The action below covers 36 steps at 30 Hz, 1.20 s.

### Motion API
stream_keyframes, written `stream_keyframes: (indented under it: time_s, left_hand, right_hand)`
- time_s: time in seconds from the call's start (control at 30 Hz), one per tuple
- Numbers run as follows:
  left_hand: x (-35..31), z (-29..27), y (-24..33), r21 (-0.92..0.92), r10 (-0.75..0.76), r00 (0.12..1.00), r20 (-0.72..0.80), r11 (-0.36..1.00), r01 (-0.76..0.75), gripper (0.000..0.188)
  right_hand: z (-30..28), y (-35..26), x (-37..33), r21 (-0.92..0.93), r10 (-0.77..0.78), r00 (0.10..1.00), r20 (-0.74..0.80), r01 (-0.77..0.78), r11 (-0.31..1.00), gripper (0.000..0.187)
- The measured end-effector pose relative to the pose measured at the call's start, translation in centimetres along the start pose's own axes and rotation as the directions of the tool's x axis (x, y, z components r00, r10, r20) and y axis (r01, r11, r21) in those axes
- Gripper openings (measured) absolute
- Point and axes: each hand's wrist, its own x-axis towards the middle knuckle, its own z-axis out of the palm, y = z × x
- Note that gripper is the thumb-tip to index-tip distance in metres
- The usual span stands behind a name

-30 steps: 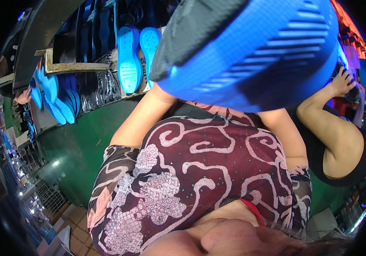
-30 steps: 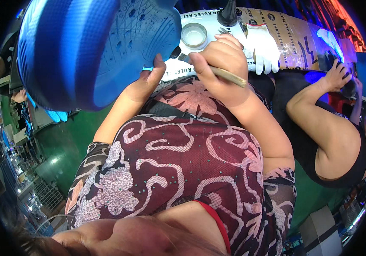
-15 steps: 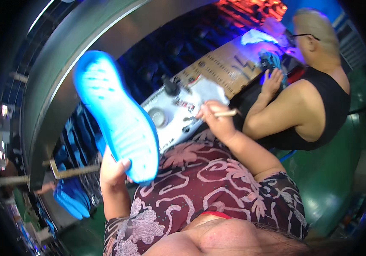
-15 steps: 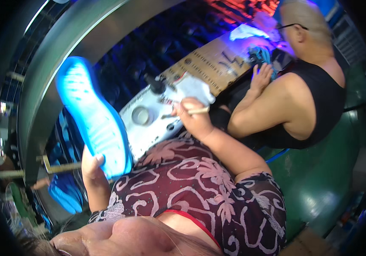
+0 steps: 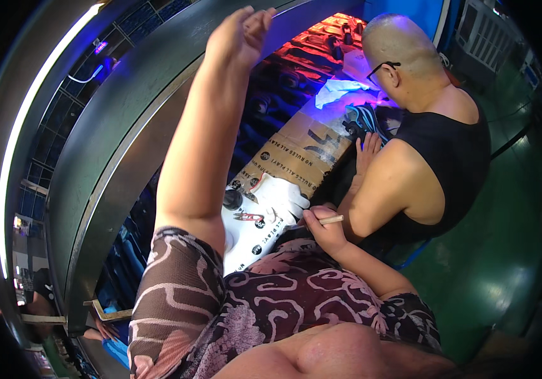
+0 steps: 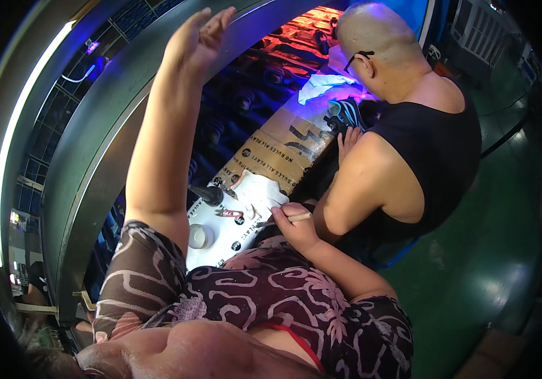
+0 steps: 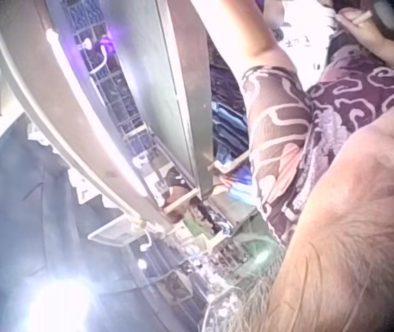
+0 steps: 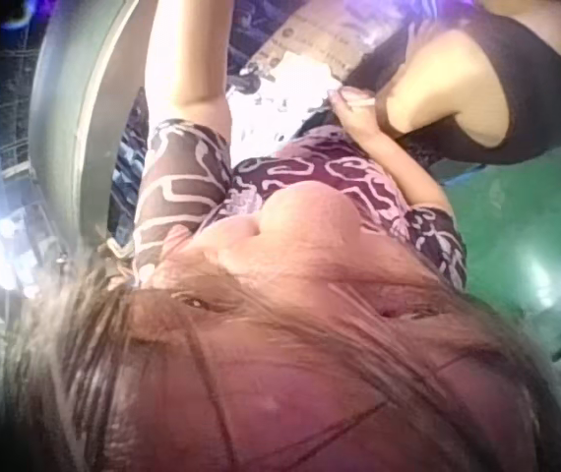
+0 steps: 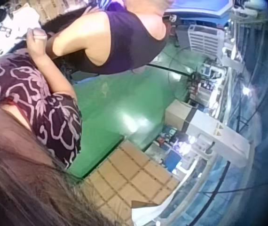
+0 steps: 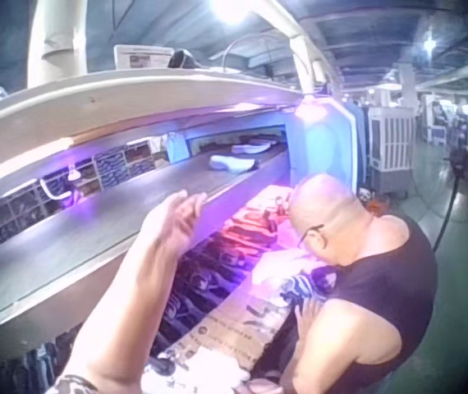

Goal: The person applies adhesive to shoe soles using a brush, dipping the brush into a small container and coating each sole before placing it onto an overhead conveyor.

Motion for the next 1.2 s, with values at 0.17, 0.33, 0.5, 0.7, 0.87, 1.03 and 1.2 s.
stream_keyframes:
  time_s: [0.17, 0.33, 0.5, 0.7, 0.87, 1.03, 1.2]
  left_hand:
    - [-15.7, -4.1, -7.2, 0.487, 0.201, 0.977, -0.077, 0.862, -0.139, 0.052]
    - [-37.0, -18.7, -6.5, 0.749, 0.384, 0.679, -0.626, 0.537, 0.388, 0.044]
    - [-57.4, -24.3, -9.5, 0.522, 0.585, 0.432, -0.686, -0.018, 0.853, 0.059]
    - [-57.2, -18.8, -14.8, 0.188, 0.513, 0.302, -0.804, -0.263, 0.946, 0.054]
    - [-55.6, -21.0, -14.7, 0.207, 0.491, 0.267, -0.830, -0.173, 0.963, 0.037]
    - [-57.1, -21.0, -15.0, 0.309, 0.477, 0.256, -0.841, 0.035, 0.950, 0.046]
    - [-57.3, -18.7, -14.4, 0.402, 0.596, 0.268, -0.757, 0.100, 0.910, 0.037]
  right_hand:
    - [1.3, 0.8, -0.4, 0.169, 0.093, 0.995, 0.023, -0.095, 0.981, 0.027]
    - [2.8, 1.1, -0.5, 0.207, 0.167, 0.979, 0.117, -0.188, 0.960, 0.028]
    - [3.8, 0.2, 0.4, 0.236, 0.228, 0.939, 0.258, -0.290, 0.927, 0.027]
    - [6.0, -2.9, 1.9, 0.223, 0.216, 0.880, 0.424, -0.333, 0.916, 0.028]
    - [7.5, -2.1, 1.8, 0.061, 0.299, 0.861, 0.411, -0.353, 0.934, 0.034]
    - [8.5, -1.9, 1.7, 0.023, 0.372, 0.844, 0.387, -0.412, 0.911, 0.038]
    - [10.2, -2.7, 1.7, -0.046, 0.391, 0.839, 0.378, -0.405, 0.913, 0.038]
